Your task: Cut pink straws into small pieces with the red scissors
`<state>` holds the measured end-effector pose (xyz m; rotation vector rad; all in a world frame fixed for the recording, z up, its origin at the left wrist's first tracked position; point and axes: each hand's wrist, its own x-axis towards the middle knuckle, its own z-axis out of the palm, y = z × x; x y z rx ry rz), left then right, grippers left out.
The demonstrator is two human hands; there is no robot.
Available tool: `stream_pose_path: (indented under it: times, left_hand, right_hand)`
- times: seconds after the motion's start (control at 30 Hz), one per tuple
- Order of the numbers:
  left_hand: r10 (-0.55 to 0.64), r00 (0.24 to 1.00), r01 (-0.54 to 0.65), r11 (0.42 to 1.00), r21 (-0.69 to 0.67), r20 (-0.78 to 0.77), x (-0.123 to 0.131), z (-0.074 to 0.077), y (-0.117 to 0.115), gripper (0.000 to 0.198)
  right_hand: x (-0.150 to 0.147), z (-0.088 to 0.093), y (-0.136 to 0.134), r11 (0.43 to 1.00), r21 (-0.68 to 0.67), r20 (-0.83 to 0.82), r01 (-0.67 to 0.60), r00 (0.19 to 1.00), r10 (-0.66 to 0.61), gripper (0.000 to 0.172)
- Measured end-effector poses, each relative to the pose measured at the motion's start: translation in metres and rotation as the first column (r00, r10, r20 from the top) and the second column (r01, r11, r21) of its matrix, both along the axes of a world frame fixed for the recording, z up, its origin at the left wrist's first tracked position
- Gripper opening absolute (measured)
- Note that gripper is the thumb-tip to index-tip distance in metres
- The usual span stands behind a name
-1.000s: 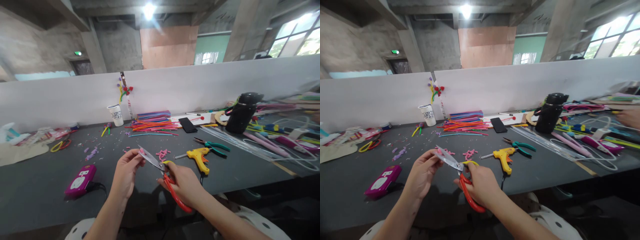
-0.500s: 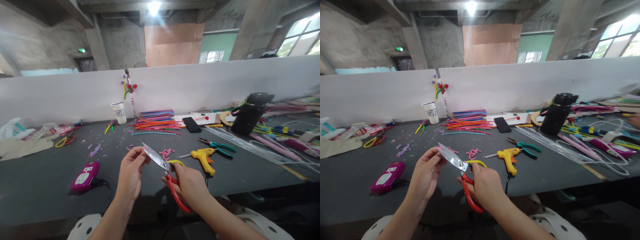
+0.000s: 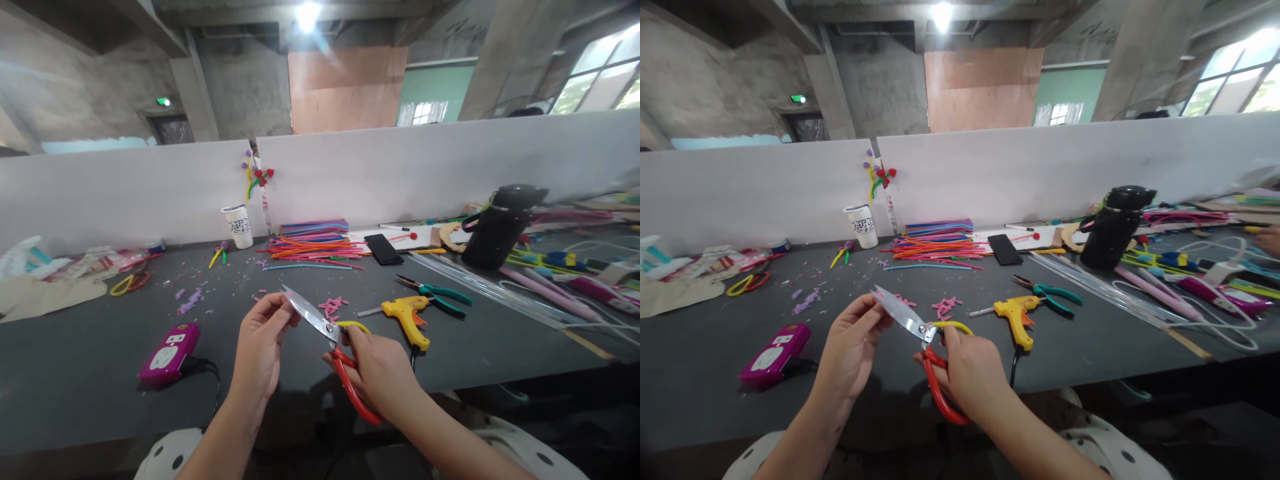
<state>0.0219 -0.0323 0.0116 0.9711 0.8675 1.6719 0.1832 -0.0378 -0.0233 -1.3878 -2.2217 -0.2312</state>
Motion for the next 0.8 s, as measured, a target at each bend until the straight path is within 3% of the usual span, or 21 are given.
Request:
stream_pose_path:
  times: [0.43,0.7,0.8]
  left_hand:
    - [0.007,1.000,-0.007,1.000,-0.008,0.000,-0.0014,-0.0002,0.0010,0.006]
    - [0.017,0.999,-0.016,1.000,0.022,-0.038,-0.0033,-0.0001,0.0014,0.007]
    - [0.009,0.999,-0.009,1.000,0.013,-0.037,-0.0036,0.0000,0.0011,0.008]
  right_hand:
    - [-0.0015,-0.0002,0.0000,1.000,0.018,-0.018,-0.019,1.000,0.019,0.039]
    - [-0.0020,-0.0012,0.0005,0.999,-0.040,-0.005,0.005,1.000,-0.005,0.038]
    - [-0.0013,-0.0008,0.0021,0.995,-0.097,-0.083,-0.010,0.997,0.002,0.035]
